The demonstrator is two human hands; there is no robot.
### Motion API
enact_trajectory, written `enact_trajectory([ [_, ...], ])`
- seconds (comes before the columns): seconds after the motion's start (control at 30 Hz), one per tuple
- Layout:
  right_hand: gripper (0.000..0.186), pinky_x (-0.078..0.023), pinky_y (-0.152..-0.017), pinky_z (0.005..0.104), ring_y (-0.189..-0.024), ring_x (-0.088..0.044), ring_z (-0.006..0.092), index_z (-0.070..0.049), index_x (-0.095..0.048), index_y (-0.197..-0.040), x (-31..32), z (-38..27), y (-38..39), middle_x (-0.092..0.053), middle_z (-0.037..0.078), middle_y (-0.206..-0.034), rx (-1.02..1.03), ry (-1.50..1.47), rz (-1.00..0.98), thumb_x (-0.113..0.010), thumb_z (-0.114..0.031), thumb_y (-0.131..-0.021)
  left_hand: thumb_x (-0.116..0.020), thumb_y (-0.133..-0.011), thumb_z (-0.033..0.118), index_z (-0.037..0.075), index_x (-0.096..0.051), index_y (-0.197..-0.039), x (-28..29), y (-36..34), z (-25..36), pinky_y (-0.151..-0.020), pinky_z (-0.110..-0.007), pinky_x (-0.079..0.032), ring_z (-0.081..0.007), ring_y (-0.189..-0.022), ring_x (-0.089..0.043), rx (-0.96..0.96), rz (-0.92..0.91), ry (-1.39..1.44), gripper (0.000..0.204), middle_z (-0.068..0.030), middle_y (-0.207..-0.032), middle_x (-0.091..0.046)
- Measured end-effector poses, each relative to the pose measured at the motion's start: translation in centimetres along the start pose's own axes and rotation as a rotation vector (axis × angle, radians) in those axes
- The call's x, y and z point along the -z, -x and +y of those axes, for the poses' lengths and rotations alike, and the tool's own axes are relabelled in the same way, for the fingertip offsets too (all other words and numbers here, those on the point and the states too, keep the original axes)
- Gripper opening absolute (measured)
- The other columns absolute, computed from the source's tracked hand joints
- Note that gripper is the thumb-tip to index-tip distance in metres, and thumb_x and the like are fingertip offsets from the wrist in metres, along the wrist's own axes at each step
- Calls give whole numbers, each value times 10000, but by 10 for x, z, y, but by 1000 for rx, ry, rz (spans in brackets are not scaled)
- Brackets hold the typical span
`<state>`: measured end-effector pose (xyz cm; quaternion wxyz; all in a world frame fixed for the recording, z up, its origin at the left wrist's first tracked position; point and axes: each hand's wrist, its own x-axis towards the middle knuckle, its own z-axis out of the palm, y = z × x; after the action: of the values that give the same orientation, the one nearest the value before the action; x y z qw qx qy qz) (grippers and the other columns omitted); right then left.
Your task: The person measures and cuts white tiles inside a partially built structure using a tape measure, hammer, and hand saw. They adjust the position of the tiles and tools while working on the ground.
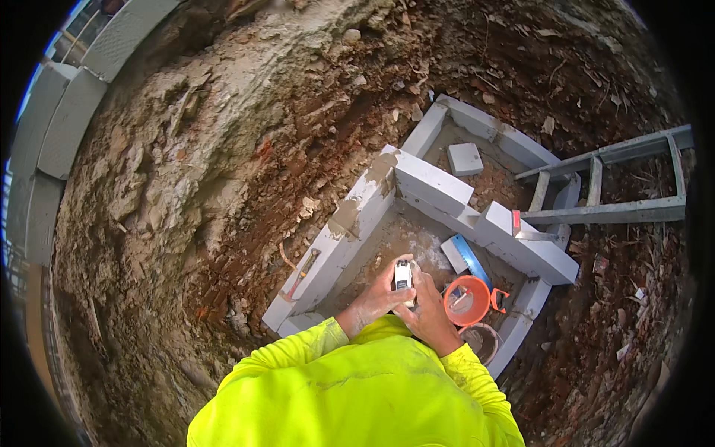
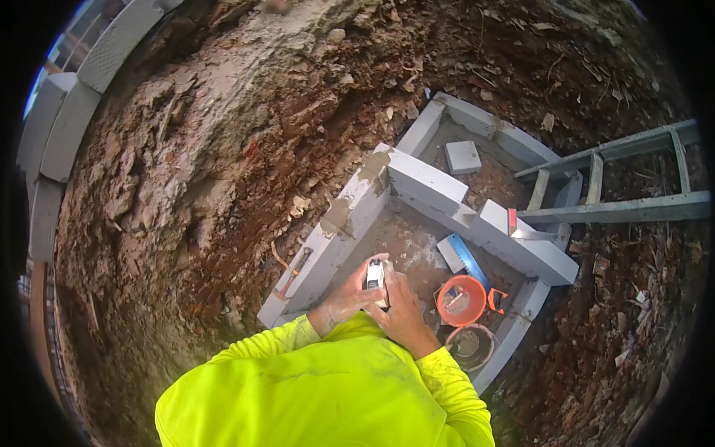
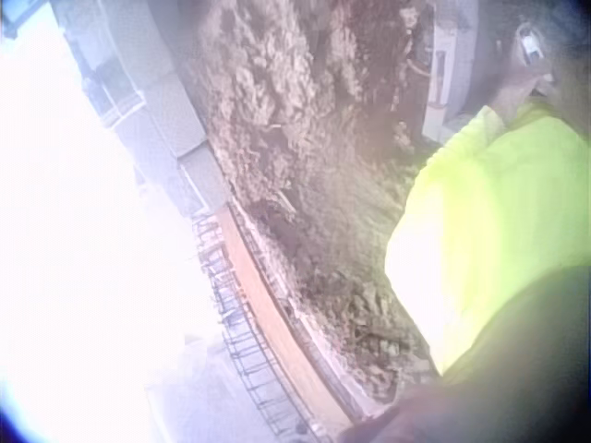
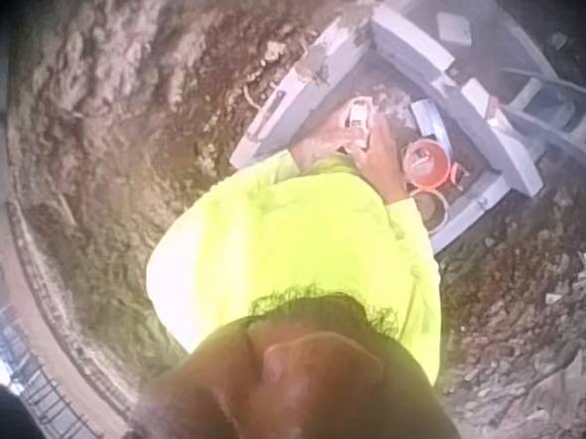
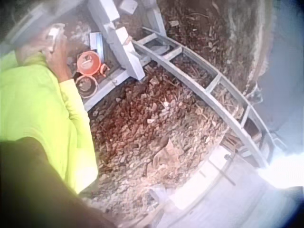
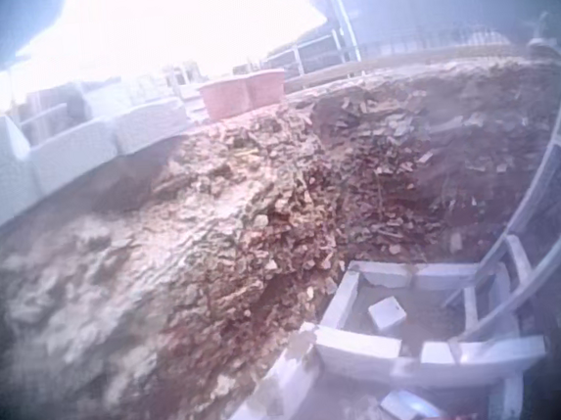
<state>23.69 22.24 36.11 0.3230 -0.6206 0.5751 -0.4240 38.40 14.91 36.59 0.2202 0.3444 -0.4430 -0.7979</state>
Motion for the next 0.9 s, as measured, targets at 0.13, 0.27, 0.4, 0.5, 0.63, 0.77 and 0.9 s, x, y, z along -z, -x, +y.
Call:
enact_trajectory([
  [0.13,804,-486,-940,477,-1148,-550,445,76,-434,-1371,1,-14,-2,-518,270,-1275,246,130,-83,-819,-235,-737,-774,-848,380,32,-496,-1324,9,20,-29,-937,-287,-461,-109,-1054,-542,-198,133,29,652,-28,-1152,-579],
  [0.27,780,-500,-934,459,-1154,-554,426,62,-438,-1377,4,-38,-10,-507,254,-1284,425,104,-118,-818,-219,-757,-723,-868,413,-1,-517,-1257,9,42,-10,-934,-305,-488,-129,-1067,-582,-441,252,-5,604,-65,-1161,-627],
  [0.4,741,-509,-932,445,-1163,-554,412,43,-448,-1377,18,-56,-19,-503,240,-1290,549,85,-104,-813,-188,-775,-758,-824,506,6,-504,-1177,16,64,44,-891,-380,-559,-244,-983,-679,-655,339,115,663,-159,-1108,-665],
  [0.5,716,-509,-924,442,-1145,-558,414,35,-462,-1371,37,-52,-22,-506,239,-1281,501,116,-34,-806,-153,-772,-755,-815,511,21,-507,-1151,38,80,91,-790,-348,-577,-228,-885,-687,-926,509,20,644,-125,-1008,-653],
  [0.63,699,-504,-918,448,-1141,-553,420,39,-466,-1367,68,-25,-28,-506,248,-1270,408,138,58,-789,-104,-764,-753,-818,467,43,-507,-1136,65,111,155,-726,-307,-570,-198,-836,-669,-1234,738,-16,585,-86,-957,-630],
  [0.77,700,-504,-907,448,-1136,-554,432,55,-461,-1364,97,-13,-36,-505,273,-1258,427,250,173,-783,-86,-758,-704,-868,315,52,-506,-1146,91,144,202,-716,-311,-572,-190,-834,-661,-1515,838,2,430,-76,-979,-615],
  [0.9,715,-515,-878,441,-1113,-565,438,58,-448,-1369,113,-17,-54,-497,283,-1264,450,306,185,-785,-84,-755,-703,-880,330,50,-504,-1165,108,169,243,-721,-295,-567,-186,-863,-651,-1659,928,-141,446,-73,-1010,-601],
])
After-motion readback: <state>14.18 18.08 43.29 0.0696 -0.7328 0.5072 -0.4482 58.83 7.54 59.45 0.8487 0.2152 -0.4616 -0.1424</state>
